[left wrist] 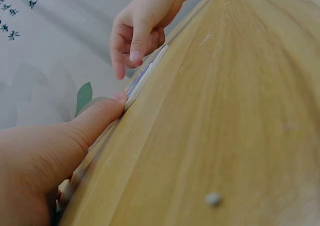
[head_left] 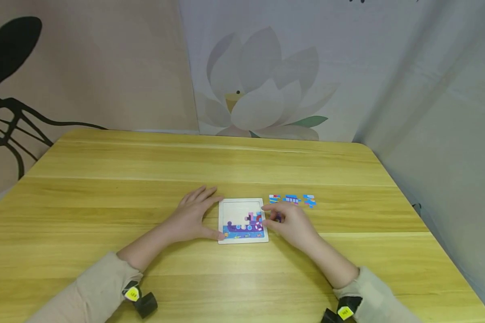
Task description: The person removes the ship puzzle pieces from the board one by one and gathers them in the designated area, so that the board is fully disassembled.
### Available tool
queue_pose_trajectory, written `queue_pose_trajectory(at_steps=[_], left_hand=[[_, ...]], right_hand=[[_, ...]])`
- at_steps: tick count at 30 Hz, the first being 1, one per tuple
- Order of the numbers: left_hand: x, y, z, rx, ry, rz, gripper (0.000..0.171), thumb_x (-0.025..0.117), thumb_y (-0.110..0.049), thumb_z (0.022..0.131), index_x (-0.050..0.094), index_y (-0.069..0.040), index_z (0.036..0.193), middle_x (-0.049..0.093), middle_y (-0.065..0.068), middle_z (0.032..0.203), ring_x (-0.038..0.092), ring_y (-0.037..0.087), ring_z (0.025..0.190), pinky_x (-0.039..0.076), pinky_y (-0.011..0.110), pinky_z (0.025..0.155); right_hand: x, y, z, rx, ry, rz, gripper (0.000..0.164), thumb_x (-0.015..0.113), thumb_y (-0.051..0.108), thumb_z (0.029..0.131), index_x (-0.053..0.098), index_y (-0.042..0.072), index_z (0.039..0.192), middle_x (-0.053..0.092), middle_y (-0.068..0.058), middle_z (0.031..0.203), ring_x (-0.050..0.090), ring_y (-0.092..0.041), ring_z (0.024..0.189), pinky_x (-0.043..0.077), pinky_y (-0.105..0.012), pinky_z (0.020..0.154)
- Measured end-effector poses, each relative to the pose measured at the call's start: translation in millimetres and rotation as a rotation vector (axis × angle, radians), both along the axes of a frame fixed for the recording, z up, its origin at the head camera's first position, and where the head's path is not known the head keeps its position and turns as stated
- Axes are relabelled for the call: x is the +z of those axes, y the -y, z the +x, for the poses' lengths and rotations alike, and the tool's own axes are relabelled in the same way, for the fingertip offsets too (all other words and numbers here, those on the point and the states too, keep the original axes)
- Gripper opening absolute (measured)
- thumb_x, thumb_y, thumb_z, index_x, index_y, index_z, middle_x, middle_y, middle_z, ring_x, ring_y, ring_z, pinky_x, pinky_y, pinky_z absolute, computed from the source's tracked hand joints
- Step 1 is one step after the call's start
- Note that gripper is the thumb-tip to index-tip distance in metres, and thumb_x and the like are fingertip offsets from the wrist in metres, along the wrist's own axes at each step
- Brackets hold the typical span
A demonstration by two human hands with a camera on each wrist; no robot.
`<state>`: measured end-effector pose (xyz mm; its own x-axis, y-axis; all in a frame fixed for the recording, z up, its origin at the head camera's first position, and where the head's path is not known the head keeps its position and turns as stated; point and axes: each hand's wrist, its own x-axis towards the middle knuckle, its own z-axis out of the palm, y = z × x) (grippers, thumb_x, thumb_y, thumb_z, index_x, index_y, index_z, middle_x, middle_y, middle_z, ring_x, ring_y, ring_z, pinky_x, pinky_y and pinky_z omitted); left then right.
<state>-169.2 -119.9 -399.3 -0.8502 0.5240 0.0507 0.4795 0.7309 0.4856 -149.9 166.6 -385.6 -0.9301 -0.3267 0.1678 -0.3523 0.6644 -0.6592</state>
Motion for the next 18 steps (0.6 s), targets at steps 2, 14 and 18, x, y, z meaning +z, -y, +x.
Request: queue_pose_trajectory(at_steps=[2,14,18], left_hand=[[-0.1,0.2,-0.1,0.001,-0.001,-0.002,0.110,0.068,-0.076,0.062,0.040,-0.012,0.147,0.020,0.014,0.156,0.006,0.039,0.142,0.004,0.062,0.109],[-0.4,-0.5,0.2,0.003,-0.002,0.006,0.109,0.071,-0.073,0.062,0.040,-0.011,0.146,0.020,0.014,0.156,0.007,0.039,0.142,0.005,0.061,0.110],[0.3,-0.6,0.6,0.004,-0.002,0.006,0.109,0.072,-0.072,0.062,0.040,-0.011,0.146,0.020,0.014,0.156,0.007,0.039,0.142,0.005,0.061,0.110]], right_hand=[[0.4,2.7,0.0,0.000,0.002,0.011,0.031,0.081,0.014,0.077,0.072,0.008,0.107,0.057,0.008,0.075,0.049,-0.012,0.067,0.043,-0.027,0.059],[1.9,12.9,-0.2,-0.036,0.038,0.123,0.032,0.081,0.017,0.078,0.073,0.010,0.108,0.054,0.009,0.075,0.049,-0.012,0.071,0.042,-0.030,0.064],[4.8,14.6,-0.9,-0.031,0.059,0.153,0.031,0.080,0.018,0.079,0.073,0.010,0.108,0.053,0.009,0.072,0.046,-0.013,0.068,0.039,-0.029,0.059]])
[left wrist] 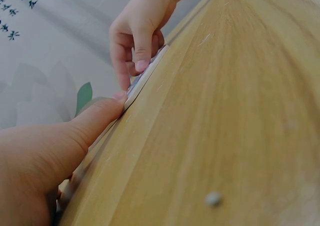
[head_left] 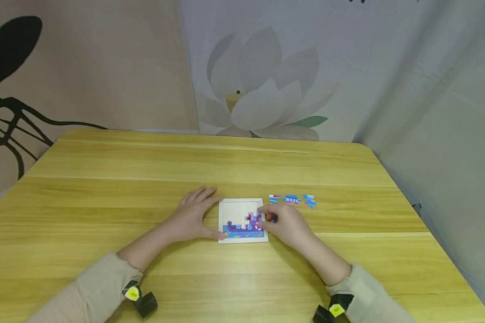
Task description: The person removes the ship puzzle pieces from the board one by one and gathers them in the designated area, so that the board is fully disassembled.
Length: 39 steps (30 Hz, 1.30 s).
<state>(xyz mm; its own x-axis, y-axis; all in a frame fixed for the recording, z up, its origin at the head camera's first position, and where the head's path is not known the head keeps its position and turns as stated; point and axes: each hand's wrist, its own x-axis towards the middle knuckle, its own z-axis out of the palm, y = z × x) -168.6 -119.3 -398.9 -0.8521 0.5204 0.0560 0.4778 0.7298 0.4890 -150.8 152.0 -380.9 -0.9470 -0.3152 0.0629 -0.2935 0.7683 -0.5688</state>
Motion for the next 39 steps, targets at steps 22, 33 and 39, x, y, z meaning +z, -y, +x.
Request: queue_pose_trajectory(at_steps=[22,33,39], left_hand=[[-0.8,2.1,-0.4,0.005,0.010,0.009,0.109,0.072,-0.073,0.062,0.040,-0.012,0.146,0.020,0.013,0.156,0.007,0.038,0.142,0.004,0.061,0.109],[-2.3,0.8,-1.6,-0.001,-0.003,0.002,0.110,0.070,-0.075,0.061,0.041,-0.011,0.146,0.020,0.014,0.156,0.007,0.039,0.142,0.005,0.061,0.109],[-3.0,0.8,-1.6,0.004,-0.003,-0.006,0.110,0.069,-0.076,0.061,0.041,-0.012,0.146,0.020,0.014,0.156,0.008,0.038,0.142,0.005,0.061,0.110]], right_hand=[[1.6,6.5,0.8,-0.018,-0.050,0.019,0.025,0.081,0.012,0.077,0.068,0.015,0.099,0.059,0.010,0.083,0.046,-0.011,0.060,0.040,-0.028,0.054],[-1.4,6.2,5.0,-0.014,-0.013,-0.067,0.027,0.078,0.007,0.079,0.063,0.011,0.101,0.058,0.011,0.081,0.046,-0.010,0.058,0.039,-0.024,0.050],[-2.8,7.0,5.2,0.009,0.005,-0.072,0.028,0.075,0.004,0.082,0.063,0.010,0.107,0.056,0.009,0.082,0.045,-0.011,0.060,0.040,-0.024,0.052]])
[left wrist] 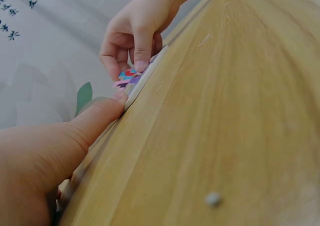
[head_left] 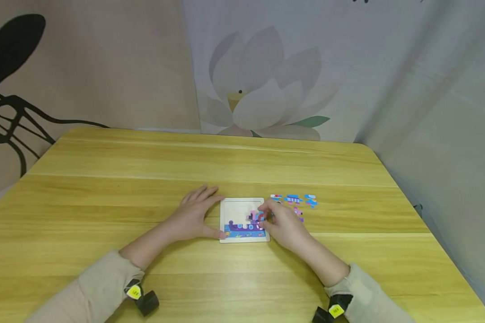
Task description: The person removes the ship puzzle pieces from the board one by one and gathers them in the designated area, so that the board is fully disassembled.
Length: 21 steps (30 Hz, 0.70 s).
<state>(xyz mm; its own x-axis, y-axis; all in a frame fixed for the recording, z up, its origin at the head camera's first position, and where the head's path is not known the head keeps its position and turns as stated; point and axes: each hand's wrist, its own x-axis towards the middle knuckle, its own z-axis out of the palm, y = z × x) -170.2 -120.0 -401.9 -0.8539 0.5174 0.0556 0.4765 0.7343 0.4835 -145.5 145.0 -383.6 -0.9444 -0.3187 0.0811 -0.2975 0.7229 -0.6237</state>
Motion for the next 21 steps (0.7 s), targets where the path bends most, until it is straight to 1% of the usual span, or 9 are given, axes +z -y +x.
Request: queue_pose_trajectory(at_steps=[4,10,16,21], left_hand=[[0.9,-0.1,0.5,-0.001,0.003,-0.003,0.110,0.070,-0.075,0.061,0.041,-0.012,0.146,0.019,0.013,0.156,0.007,0.038,0.143,0.004,0.061,0.110],[1.6,0.1,1.1,0.001,0.012,0.000,0.110,0.070,-0.075,0.061,0.040,-0.012,0.146,0.019,0.013,0.157,0.006,0.038,0.143,0.005,0.061,0.110],[1.6,0.0,0.5,-0.003,0.007,0.000,0.111,0.069,-0.076,0.061,0.040,-0.012,0.146,0.019,0.013,0.157,0.007,0.038,0.143,0.004,0.061,0.110],[2.0,0.2,0.7,-0.009,0.010,0.005,0.110,0.070,-0.075,0.062,0.040,-0.011,0.147,0.019,0.014,0.157,0.006,0.039,0.143,0.004,0.061,0.110]], right_hand=[[0.4,0.0,0.8,0.011,-0.007,-0.016,0.029,0.074,0.003,0.082,0.064,0.008,0.109,0.056,0.008,0.082,0.044,-0.011,0.061,0.040,-0.025,0.053],[1.7,-0.4,1.7,0.028,-0.046,-0.107,0.025,0.071,-0.002,0.083,0.067,0.007,0.107,0.058,0.006,0.082,0.043,-0.010,0.057,0.038,-0.024,0.050],[4.3,-1.7,3.4,0.017,-0.065,-0.162,0.021,0.070,0.001,0.085,0.069,0.009,0.105,0.060,0.003,0.082,0.040,-0.009,0.051,0.033,-0.022,0.045],[8.9,-3.9,4.1,0.006,-0.075,-0.196,0.019,0.070,0.004,0.086,0.071,0.009,0.105,0.063,0.003,0.085,0.040,-0.009,0.049,0.034,-0.022,0.044]])
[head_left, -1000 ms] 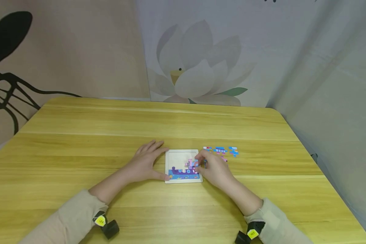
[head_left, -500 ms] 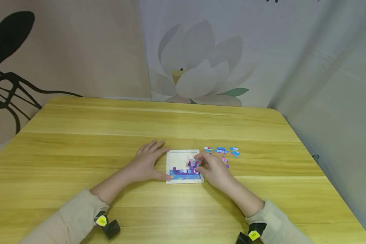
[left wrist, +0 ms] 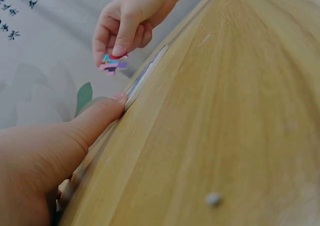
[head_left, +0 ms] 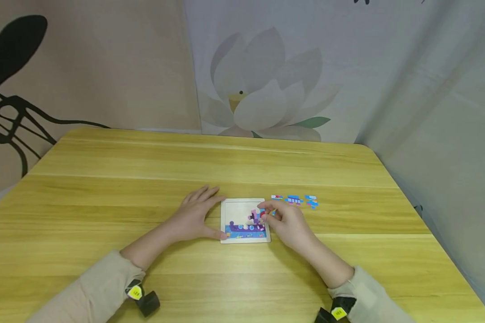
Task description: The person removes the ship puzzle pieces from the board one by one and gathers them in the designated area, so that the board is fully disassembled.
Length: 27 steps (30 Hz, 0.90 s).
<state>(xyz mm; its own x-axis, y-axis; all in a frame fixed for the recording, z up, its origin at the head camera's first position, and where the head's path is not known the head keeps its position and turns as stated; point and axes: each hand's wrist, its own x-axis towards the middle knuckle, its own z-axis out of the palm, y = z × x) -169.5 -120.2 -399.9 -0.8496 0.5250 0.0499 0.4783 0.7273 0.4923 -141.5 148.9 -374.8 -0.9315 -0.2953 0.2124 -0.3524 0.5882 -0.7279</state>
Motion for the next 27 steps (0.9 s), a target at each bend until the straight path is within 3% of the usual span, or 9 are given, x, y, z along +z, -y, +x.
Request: queue_pose_trajectory(at_steps=[15,27], left_hand=[[0.0,0.1,-0.2,0.002,-0.003,-0.002,0.109,0.070,-0.075,0.061,0.041,-0.013,0.146,0.020,0.014,0.156,0.007,0.038,0.143,0.005,0.061,0.109],[1.6,-0.6,1.1,0.005,0.006,-0.005,0.109,0.070,-0.074,0.062,0.041,-0.012,0.146,0.019,0.014,0.156,0.006,0.038,0.143,0.004,0.061,0.109]], right_hand=[[2.1,-22.9,0.0,-0.038,0.049,-0.087,0.026,0.068,-0.001,0.086,0.070,0.004,0.112,0.064,-0.003,0.087,0.038,-0.010,0.049,0.031,-0.021,0.043],[0.8,-46.6,1.2,-0.115,0.089,-0.096,0.024,0.067,0.000,0.088,0.071,0.007,0.110,0.064,-0.004,0.086,0.045,-0.011,0.055,0.037,-0.021,0.047]])
